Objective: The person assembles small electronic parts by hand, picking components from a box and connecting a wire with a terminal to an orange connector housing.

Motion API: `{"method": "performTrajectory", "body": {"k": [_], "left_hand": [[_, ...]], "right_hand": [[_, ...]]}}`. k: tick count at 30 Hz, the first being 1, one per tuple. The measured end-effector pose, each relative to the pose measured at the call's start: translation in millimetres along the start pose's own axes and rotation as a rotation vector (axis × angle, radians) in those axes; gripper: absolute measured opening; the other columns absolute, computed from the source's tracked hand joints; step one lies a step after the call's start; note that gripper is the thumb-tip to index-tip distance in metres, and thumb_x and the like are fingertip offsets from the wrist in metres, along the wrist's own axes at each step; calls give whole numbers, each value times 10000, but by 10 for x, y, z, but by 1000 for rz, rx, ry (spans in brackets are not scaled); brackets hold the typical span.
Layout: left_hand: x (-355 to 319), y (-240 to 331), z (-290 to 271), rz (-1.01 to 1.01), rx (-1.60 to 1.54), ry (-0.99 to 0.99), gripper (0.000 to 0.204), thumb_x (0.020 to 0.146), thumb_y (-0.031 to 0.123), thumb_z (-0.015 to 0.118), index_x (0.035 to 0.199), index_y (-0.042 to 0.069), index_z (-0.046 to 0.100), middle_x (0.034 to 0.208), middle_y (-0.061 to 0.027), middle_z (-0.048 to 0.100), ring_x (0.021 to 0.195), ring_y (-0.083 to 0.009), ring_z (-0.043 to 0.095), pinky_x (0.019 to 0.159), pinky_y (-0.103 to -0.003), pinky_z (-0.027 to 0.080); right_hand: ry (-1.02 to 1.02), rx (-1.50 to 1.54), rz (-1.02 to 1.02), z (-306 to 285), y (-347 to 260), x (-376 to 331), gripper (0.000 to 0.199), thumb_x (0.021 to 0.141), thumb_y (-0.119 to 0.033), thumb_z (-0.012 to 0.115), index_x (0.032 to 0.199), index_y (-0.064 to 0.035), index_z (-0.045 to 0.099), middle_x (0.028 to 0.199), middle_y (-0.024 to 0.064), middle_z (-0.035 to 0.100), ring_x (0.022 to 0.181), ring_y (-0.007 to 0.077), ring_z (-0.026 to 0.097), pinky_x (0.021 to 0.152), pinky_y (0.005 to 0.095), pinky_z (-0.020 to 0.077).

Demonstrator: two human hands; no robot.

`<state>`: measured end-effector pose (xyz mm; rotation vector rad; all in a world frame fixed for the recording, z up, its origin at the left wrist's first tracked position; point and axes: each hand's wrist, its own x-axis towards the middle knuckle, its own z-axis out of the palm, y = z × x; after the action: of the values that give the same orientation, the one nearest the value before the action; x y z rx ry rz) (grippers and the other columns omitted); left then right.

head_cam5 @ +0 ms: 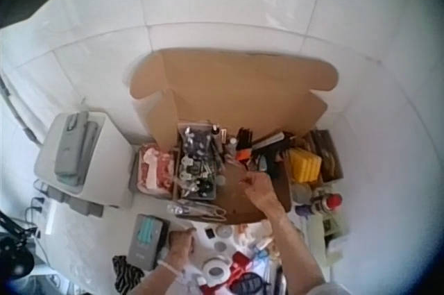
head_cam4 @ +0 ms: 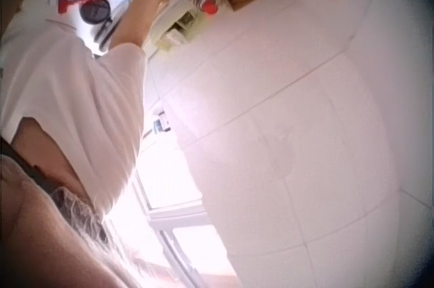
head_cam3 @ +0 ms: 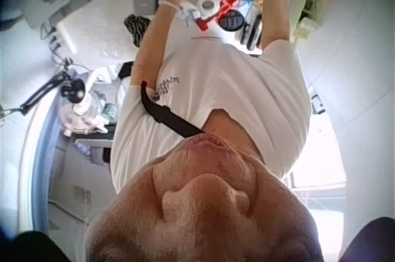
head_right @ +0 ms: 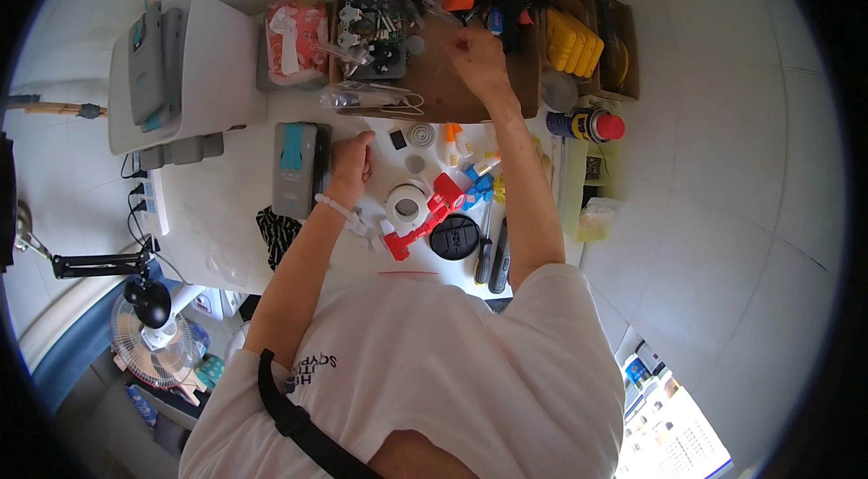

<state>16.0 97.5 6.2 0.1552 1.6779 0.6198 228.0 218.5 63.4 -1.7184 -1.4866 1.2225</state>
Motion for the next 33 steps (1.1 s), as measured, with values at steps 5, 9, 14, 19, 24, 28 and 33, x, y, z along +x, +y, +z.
{"method": "performTrajectory", "body": {"k": [5,9,14,19,24,28,33], "left_hand": [[47,-13,-6,22,-39,-40,326,753,224,636,530,85,444,466,-14,419,329,-123,342,328,-272,247],[57,-15,-9,10,-30,-43,337,760,237,635,528,86,441,464,-13,414,328,-122,344,322,-269,241],[76,-32,-21,9,-32,-71,353,767,258,632,527,93,430,459,-12,409,327,-123,344,320,-266,241],[48,-40,-24,25,-27,-74,358,763,264,638,527,97,428,455,-10,407,327,-125,345,321,-267,239],[-4,-24,-5,32,-27,-69,360,776,253,624,522,92,425,453,-15,406,325,-128,343,323,-271,237],[-25,-49,-89,53,-62,-105,359,806,251,584,525,86,433,450,-28,412,325,-134,336,329,-275,236],[-280,-112,-205,157,-113,-215,342,846,268,531,565,82,470,460,-36,432,350,-140,358,345,-269,249]], "right_hand": [[53,-653,37,134,351,-62,227,762,-218,602,849,-18,664,936,194,638,864,381,612,763,406,502],[69,-718,145,345,268,-18,241,778,-230,596,890,-28,668,973,196,633,934,363,608,788,403,501],[45,-786,280,515,124,96,253,780,-233,599,934,-44,667,999,176,637,959,341,611,789,403,503],[58,-770,247,475,86,52,232,754,-196,606,922,-45,659,983,183,637,937,345,615,780,397,504],[208,-385,-45,284,133,-139,146,710,-98,579,832,-26,613,818,204,634,798,356,621,702,379,501],[154,-47,-325,270,-257,-738,64,733,-41,557,796,-32,563,684,165,598,649,336,604,586,369,474],[139,-264,-517,591,-361,-1528,98,730,-16,587,812,-37,538,750,112,569,673,287,580,608,360,476]]}}
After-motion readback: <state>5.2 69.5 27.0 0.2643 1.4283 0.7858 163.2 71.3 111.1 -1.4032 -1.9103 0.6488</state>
